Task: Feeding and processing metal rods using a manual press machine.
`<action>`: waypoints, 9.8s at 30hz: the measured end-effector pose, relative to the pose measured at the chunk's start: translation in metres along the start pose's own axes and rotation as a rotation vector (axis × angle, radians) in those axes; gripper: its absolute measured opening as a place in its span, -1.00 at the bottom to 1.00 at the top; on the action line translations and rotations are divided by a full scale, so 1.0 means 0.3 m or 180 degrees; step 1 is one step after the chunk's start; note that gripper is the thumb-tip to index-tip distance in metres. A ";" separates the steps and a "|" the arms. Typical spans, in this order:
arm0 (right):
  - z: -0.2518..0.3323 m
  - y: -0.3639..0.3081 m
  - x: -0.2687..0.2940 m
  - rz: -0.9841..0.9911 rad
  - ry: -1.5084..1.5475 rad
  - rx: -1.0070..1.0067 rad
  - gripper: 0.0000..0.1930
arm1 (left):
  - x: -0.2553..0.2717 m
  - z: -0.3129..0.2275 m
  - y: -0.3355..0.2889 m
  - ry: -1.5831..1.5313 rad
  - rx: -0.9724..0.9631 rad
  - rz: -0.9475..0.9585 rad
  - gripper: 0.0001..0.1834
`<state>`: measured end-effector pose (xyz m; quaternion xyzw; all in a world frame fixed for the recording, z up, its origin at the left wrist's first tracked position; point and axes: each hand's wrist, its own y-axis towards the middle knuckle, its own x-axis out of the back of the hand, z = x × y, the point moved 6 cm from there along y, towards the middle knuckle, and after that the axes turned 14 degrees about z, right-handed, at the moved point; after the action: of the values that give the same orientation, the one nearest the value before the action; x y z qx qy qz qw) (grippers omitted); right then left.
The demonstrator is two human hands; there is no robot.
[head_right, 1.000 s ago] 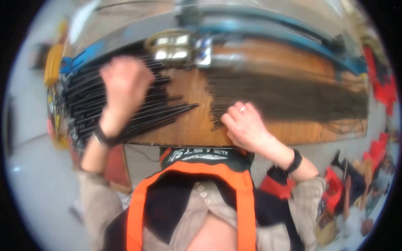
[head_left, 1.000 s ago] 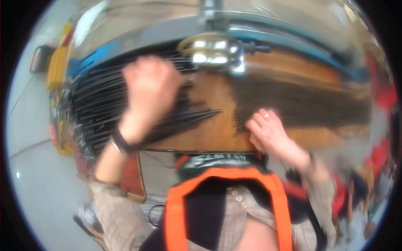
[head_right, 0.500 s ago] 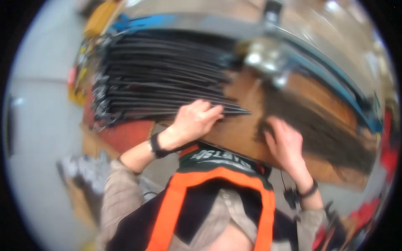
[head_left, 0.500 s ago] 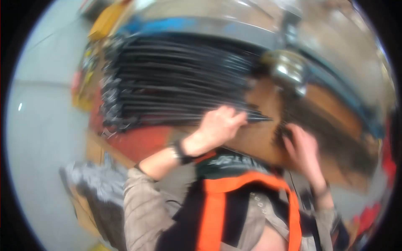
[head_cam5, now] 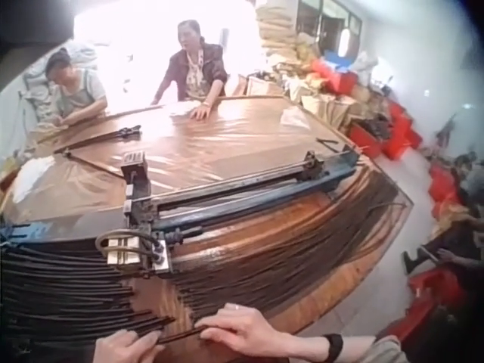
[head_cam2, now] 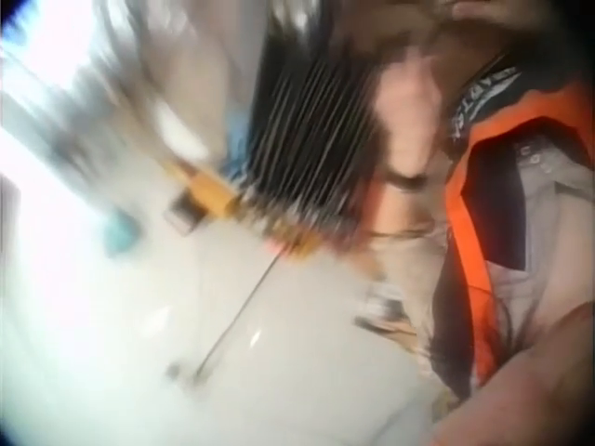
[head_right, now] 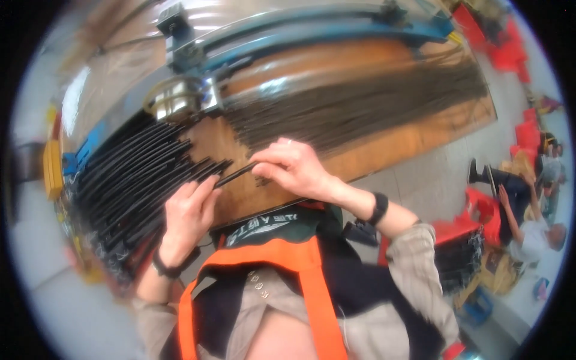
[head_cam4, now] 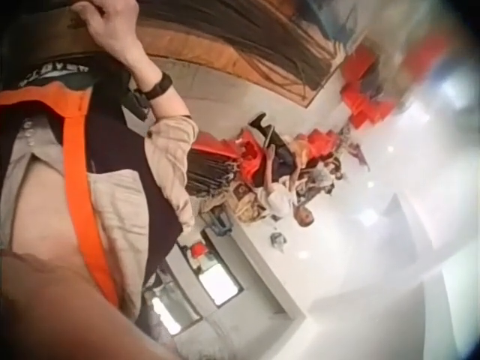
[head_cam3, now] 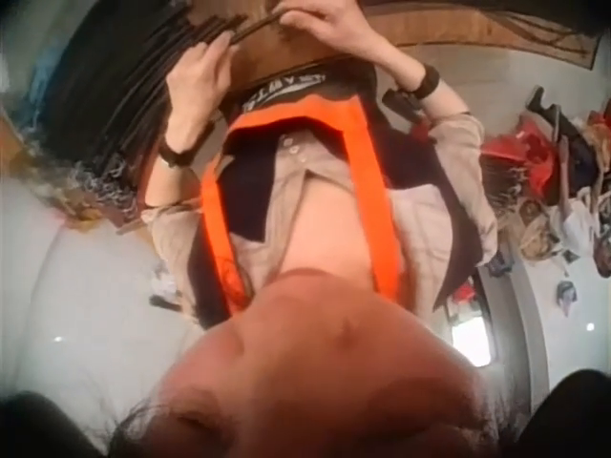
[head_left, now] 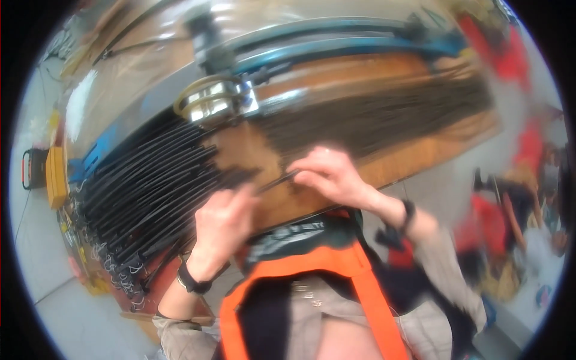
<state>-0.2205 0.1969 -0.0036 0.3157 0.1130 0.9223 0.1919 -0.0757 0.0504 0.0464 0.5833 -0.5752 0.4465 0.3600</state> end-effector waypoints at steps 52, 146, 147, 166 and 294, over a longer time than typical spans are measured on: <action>-0.525 -0.447 1.089 -0.1883 -0.2698 -0.1941 -0.79 | 0.211 -0.331 0.768 0.0835 -0.1602 0.0390 -0.52; -0.265 0.446 0.620 -0.0655 -0.3497 0.0232 -0.90 | 0.550 0.650 0.018 0.0855 0.0822 -0.0801 -0.67; -0.251 0.399 0.672 -0.0693 -0.3680 0.0255 -0.92 | 0.512 0.632 0.088 0.1001 0.0711 -0.0693 -0.68; -0.357 0.230 0.802 -0.1135 -0.2999 -0.0304 -0.90 | 0.343 0.549 0.503 0.0254 -0.0585 -0.0546 -0.81; -0.061 0.054 0.610 -0.1082 -0.2207 0.0665 -0.49 | 0.187 -0.183 0.334 0.0474 -0.1338 -0.0787 -0.51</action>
<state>-0.3697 0.2587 0.0862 0.6029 0.1853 0.6997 0.3355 -0.1844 0.0740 0.1084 0.5270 -0.5516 0.3115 0.5665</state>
